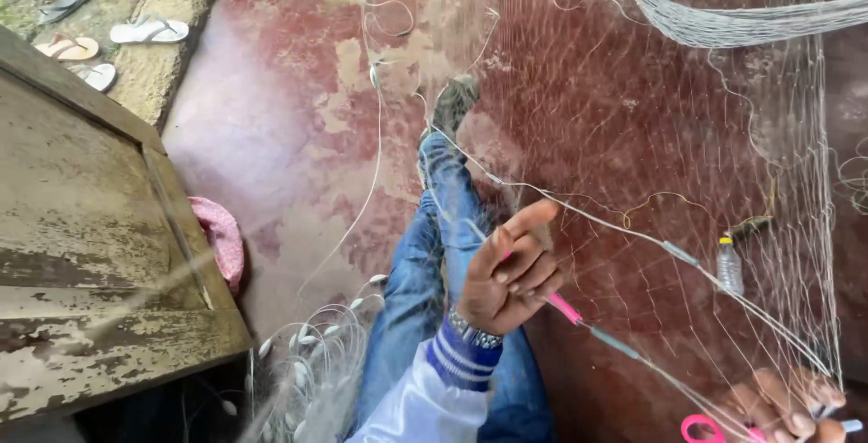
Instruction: Repairing a fishing net by tying knots and manipulating the mesh with a shuttle tool
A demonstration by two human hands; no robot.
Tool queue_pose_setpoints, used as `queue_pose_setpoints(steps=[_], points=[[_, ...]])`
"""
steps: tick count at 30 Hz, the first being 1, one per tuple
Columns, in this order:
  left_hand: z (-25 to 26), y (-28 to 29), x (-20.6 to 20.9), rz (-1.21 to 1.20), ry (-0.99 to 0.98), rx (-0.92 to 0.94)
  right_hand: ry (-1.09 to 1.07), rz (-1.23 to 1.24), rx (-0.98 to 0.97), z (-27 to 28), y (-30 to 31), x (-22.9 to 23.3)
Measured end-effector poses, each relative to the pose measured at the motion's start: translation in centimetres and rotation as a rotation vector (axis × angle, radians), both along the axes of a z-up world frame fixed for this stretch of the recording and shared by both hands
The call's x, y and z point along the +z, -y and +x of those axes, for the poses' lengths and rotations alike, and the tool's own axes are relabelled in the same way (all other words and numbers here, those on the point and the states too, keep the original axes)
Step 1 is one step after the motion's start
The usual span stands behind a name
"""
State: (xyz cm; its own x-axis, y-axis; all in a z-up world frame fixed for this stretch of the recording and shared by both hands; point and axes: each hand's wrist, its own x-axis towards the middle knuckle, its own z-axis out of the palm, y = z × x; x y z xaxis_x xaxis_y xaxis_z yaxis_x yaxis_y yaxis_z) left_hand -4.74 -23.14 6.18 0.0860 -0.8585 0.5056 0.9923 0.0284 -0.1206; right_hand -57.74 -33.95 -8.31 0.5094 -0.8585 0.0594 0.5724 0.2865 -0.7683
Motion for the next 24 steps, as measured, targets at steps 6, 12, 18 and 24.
queue_pose_setpoints(steps=[6, 12, 18, 24], points=[[1.0, -3.0, 1.9, 0.353, 0.257, 0.248, 0.372, 0.376, 0.146, 20.2, -8.1, 9.9], [2.4, -2.2, 1.3, 0.283, 0.004, 0.303, 0.551, 0.331, 0.037, 28.7, -11.3, 14.2], [2.7, -3.4, 1.0, 0.421, 0.190, 0.496, 0.514, 0.302, -0.056, 29.6, -11.3, 13.5], [1.3, -6.0, 0.4, 0.510, 0.275, 0.472, 0.069, 0.248, -0.254, 35.9, -10.7, 11.5]])
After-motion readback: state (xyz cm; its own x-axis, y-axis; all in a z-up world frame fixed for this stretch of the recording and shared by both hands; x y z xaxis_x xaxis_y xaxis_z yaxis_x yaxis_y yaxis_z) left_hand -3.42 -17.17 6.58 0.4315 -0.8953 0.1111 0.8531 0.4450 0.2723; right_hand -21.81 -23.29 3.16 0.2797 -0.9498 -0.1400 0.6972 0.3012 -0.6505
